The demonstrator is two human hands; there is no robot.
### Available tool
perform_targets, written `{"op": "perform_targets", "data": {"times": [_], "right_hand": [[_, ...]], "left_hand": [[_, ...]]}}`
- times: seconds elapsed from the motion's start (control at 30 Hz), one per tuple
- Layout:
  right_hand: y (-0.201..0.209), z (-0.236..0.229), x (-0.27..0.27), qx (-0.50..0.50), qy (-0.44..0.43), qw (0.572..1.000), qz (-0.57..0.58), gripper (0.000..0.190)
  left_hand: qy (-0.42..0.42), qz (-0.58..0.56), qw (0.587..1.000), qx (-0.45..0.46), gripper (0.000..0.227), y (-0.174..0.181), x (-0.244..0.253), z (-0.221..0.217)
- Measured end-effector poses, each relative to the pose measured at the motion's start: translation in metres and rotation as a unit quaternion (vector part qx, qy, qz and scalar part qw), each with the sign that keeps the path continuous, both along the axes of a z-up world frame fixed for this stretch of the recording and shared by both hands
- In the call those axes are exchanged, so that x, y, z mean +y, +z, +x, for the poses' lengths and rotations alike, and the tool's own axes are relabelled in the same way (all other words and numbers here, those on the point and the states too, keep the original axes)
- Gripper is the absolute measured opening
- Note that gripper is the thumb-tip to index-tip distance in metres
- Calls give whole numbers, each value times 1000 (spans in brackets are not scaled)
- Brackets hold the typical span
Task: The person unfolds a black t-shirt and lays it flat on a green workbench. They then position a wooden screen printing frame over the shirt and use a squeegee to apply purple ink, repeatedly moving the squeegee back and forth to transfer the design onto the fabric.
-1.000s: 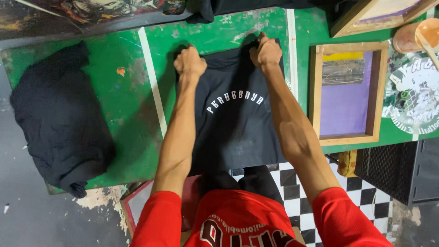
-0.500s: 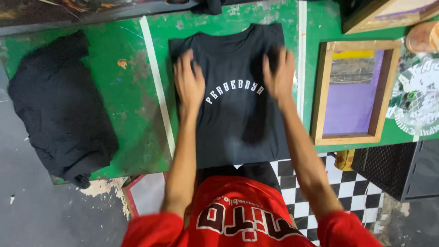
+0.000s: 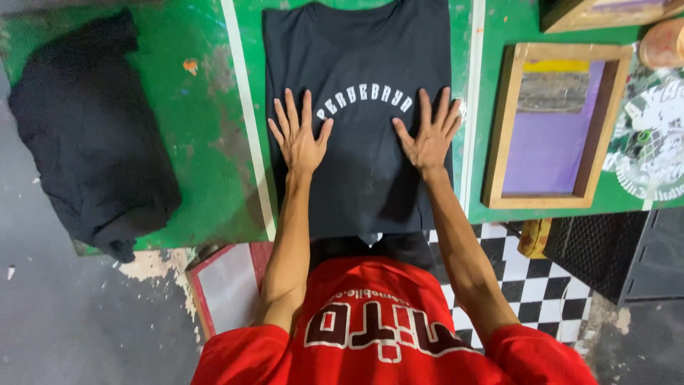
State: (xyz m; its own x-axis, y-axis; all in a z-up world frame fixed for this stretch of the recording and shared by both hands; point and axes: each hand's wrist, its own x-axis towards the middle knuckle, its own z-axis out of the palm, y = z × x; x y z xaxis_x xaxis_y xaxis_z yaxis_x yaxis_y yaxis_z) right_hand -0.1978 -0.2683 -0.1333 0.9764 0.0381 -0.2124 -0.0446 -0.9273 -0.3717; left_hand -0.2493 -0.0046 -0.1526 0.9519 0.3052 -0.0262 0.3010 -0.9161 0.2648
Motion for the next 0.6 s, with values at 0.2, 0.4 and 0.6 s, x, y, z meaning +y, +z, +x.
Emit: {"op": "perform_targets", "data": {"times": [0.2,0.4,0.6], "right_hand": [[-9,-121,-71,-123,-132,981,67,61],[-28,-204,-133,35,-195,978,65,20],[-4,-204,-143,174,-304,901,256,9]], "left_hand": [[202,-14,976,-82,53,15,-1,-152],[312,-125,940,57,23,-15,5,-251],[384,-272,879,77,24,-30,23,-256]]}}
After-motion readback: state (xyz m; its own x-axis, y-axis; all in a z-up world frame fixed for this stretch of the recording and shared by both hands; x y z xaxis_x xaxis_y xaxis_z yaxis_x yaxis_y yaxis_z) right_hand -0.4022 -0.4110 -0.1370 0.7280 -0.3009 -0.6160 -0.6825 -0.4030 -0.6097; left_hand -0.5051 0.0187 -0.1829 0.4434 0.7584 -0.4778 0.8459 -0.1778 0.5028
